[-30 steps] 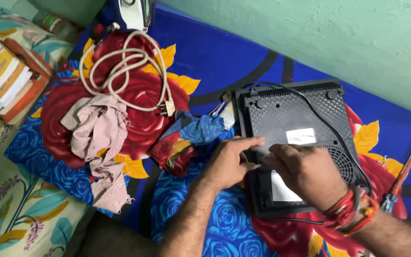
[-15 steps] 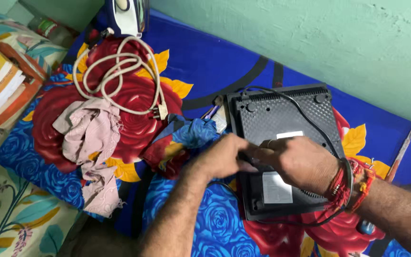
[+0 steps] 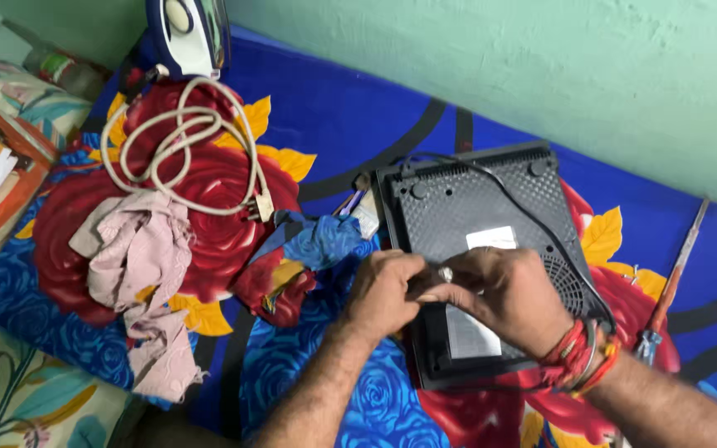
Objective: The person uses a screwdriver to remove screws from the back panel of a black electronic device placed on a floral-patterned surface. They repeatedly insert and remove screws at multiple locations, repositioning the device as needed.
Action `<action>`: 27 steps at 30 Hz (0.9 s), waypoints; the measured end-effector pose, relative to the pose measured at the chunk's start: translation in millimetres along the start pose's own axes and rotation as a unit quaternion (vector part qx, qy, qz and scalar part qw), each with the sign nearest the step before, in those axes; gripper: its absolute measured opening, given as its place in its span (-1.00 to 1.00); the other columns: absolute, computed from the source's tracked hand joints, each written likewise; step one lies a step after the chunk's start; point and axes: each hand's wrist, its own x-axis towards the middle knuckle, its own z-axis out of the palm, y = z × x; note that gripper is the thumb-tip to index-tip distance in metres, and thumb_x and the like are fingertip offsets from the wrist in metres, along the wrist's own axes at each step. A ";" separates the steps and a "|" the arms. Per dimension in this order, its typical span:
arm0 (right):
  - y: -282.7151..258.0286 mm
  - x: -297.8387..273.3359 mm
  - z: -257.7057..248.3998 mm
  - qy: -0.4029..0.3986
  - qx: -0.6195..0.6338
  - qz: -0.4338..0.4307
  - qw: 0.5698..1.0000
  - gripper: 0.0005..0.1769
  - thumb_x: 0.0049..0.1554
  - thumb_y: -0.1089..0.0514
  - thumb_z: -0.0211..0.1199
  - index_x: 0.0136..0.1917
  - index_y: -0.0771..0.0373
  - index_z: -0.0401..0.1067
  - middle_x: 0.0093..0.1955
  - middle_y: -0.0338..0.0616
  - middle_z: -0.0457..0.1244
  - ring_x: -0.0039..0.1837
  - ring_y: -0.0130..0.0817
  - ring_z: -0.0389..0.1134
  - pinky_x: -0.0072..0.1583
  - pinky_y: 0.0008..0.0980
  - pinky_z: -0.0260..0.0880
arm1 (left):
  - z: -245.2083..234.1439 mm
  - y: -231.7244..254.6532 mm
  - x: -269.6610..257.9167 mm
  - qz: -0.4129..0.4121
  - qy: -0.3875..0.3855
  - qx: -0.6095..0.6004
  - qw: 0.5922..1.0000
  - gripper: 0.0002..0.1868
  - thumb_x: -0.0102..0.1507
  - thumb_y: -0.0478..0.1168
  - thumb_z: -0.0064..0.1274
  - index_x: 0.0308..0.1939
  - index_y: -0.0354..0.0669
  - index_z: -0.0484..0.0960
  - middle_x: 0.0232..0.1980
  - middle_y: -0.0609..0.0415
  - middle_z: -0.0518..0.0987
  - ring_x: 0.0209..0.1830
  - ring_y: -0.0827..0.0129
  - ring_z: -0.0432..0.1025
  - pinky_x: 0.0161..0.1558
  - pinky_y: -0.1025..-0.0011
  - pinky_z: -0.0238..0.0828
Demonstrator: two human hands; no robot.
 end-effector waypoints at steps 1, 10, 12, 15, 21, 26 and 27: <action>1.2 -0.1 2.1 0.020 -0.021 0.009 1.000 -0.65 -0.12 -0.03 0.55 -0.20 0.26 0.61 -0.39 -0.02 0.40 -0.37 -0.13 0.46 -0.29 -0.25 0.44 | 0.9 0.7 4.1 0.008 0.017 -0.003 1.000 -0.69 0.01 -0.21 0.40 -0.44 -0.29 0.56 -0.43 -0.13 0.55 -0.37 -0.05 0.51 -0.38 0.11 0.36; 4.8 2.3 6.2 -0.051 -0.036 -0.151 0.987 -0.62 0.02 0.09 0.43 0.05 0.33 0.54 -0.22 0.00 0.40 -0.21 -0.03 0.45 -0.17 -0.15 0.44 | -9.4 -0.8 2.5 -0.070 -0.079 -0.125 0.987 -0.67 -0.02 -0.24 0.39 -0.21 -0.25 0.70 -0.27 -0.08 0.70 -0.25 0.09 0.64 -0.21 0.27 0.53; 5.4 2.2 -1.1 -0.062 -0.027 -0.164 0.984 -0.65 0.04 0.17 0.35 0.10 0.29 0.53 -0.16 -0.02 0.42 -0.17 -0.05 0.48 -0.14 -0.18 0.48 | -10.0 -5.0 2.3 -0.108 -0.140 -0.178 0.968 -0.69 0.04 -0.27 0.37 -0.15 -0.22 0.73 -0.19 -0.07 0.76 -0.14 0.11 0.67 -0.12 0.30 0.55; 5.2 3.6 -7.6 -0.101 -0.039 -0.174 0.979 -0.70 0.06 0.20 0.30 0.10 0.24 0.53 -0.13 -0.02 0.43 -0.14 -0.02 0.48 -0.09 -0.16 0.48 | -2.3 -7.7 3.9 -0.021 -0.139 -0.057 0.988 -0.73 0.10 -0.32 0.29 -0.11 -0.17 0.74 -0.15 -0.15 0.70 -0.11 0.08 0.64 -0.14 0.28 0.55; 10.3 6.8 -19.8 -0.151 -0.103 -0.172 0.968 -0.56 -0.01 0.28 0.24 0.18 0.16 0.52 -0.08 -0.01 0.43 -0.10 0.03 0.47 -0.06 -0.12 0.47 | 20.9 -1.4 -1.2 0.006 -0.019 -0.023 1.000 -0.82 0.15 -0.35 0.21 -0.15 -0.16 0.73 -0.17 -0.10 0.71 -0.12 0.06 0.65 -0.16 0.27 0.57; 4.2 2.8 -17.8 -0.071 0.038 -0.129 0.988 -0.63 0.06 0.13 0.30 0.16 0.20 0.49 -0.09 -0.04 0.46 -0.09 -0.06 0.53 -0.06 -0.21 0.53 | 18.1 2.6 -5.8 0.004 0.025 -0.057 0.998 -0.81 0.11 -0.27 0.29 -0.21 -0.18 0.74 -0.25 -0.12 0.70 -0.24 0.05 0.64 -0.27 0.25 0.55; 2.4 2.0 -15.3 -0.047 0.095 -0.087 0.991 -0.64 0.07 0.07 0.34 0.11 0.23 0.47 -0.10 -0.06 0.47 -0.07 -0.10 0.56 -0.06 -0.23 0.57 | 17.9 2.9 -4.6 0.013 0.040 -0.058 0.997 -0.82 0.10 -0.27 0.28 -0.23 -0.20 0.73 -0.24 -0.12 0.70 -0.25 0.05 0.64 -0.27 0.25 0.55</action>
